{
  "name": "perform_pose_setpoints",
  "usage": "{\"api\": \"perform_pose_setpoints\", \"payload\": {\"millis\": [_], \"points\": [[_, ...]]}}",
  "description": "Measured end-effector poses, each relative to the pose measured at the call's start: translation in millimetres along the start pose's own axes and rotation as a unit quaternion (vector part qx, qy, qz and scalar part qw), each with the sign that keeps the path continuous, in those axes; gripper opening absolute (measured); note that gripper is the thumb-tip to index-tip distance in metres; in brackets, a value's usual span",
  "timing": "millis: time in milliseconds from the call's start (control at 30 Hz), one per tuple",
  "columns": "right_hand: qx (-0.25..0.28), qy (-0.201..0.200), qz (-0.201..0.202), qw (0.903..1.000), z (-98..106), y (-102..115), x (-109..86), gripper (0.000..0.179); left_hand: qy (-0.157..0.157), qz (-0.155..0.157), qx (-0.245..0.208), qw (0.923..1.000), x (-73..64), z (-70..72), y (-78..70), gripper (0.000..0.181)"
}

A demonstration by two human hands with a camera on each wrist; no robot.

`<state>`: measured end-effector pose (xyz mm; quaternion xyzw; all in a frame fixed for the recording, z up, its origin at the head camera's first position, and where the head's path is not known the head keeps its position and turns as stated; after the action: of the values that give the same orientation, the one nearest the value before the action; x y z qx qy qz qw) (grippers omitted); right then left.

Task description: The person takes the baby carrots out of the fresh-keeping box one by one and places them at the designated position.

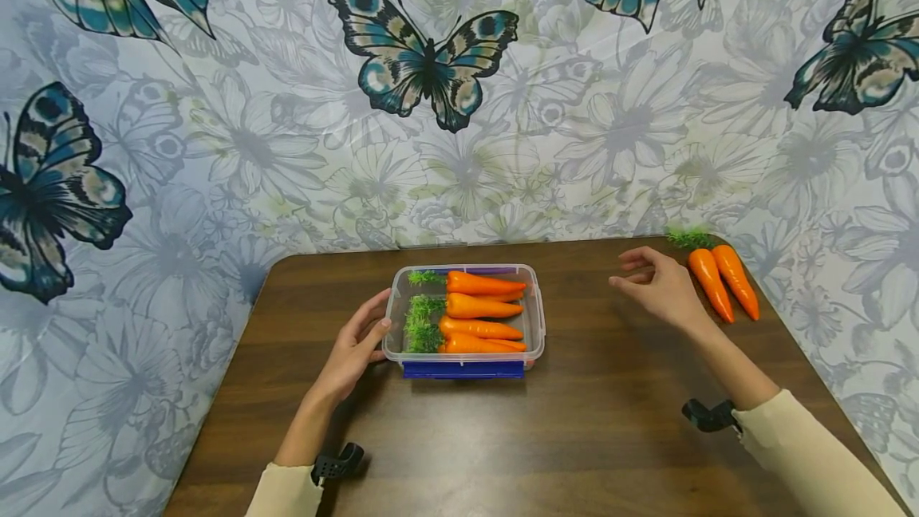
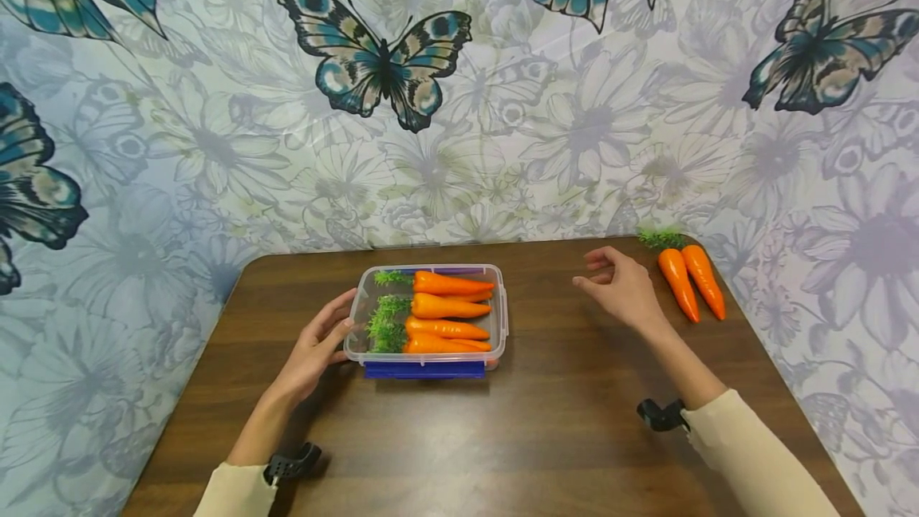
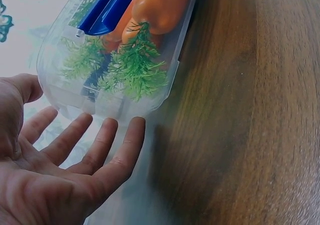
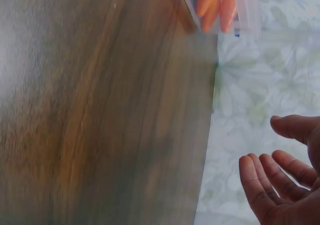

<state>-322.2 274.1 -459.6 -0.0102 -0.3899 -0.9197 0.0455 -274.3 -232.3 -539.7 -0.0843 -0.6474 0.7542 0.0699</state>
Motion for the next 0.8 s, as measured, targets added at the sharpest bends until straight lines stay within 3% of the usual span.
{"api": "perform_pose_setpoints", "payload": {"millis": [233,567,800], "points": [[0.014,0.026,0.007,0.9995,-13.5,18.5,-2.0,0.05,0.001,-0.001,-0.004,1.0,0.0,0.1,-0.3,0.057],[0.099,0.065,-0.011,0.9929,-33.4,30.3,-1.6,0.05,0.007,0.0,-0.015,0.9999,-0.6,-1.2,-0.1,0.057],[0.092,0.086,-0.003,0.992,-44.1,47.5,-5.1,0.049,0.009,-0.004,-0.015,0.9998,0.0,-0.8,-1.0,0.058]]}}
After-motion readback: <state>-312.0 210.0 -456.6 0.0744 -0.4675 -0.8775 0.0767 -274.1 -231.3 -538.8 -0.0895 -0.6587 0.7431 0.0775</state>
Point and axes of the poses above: each hand's wrist, its own x-axis towards the middle knuckle, its own z-axis out of the back of the hand, y = z × x, the point moved 10 cm from there along x, towards the middle knuckle, and after that the axes turned 1 degree about -x, right-handed, at the moved point
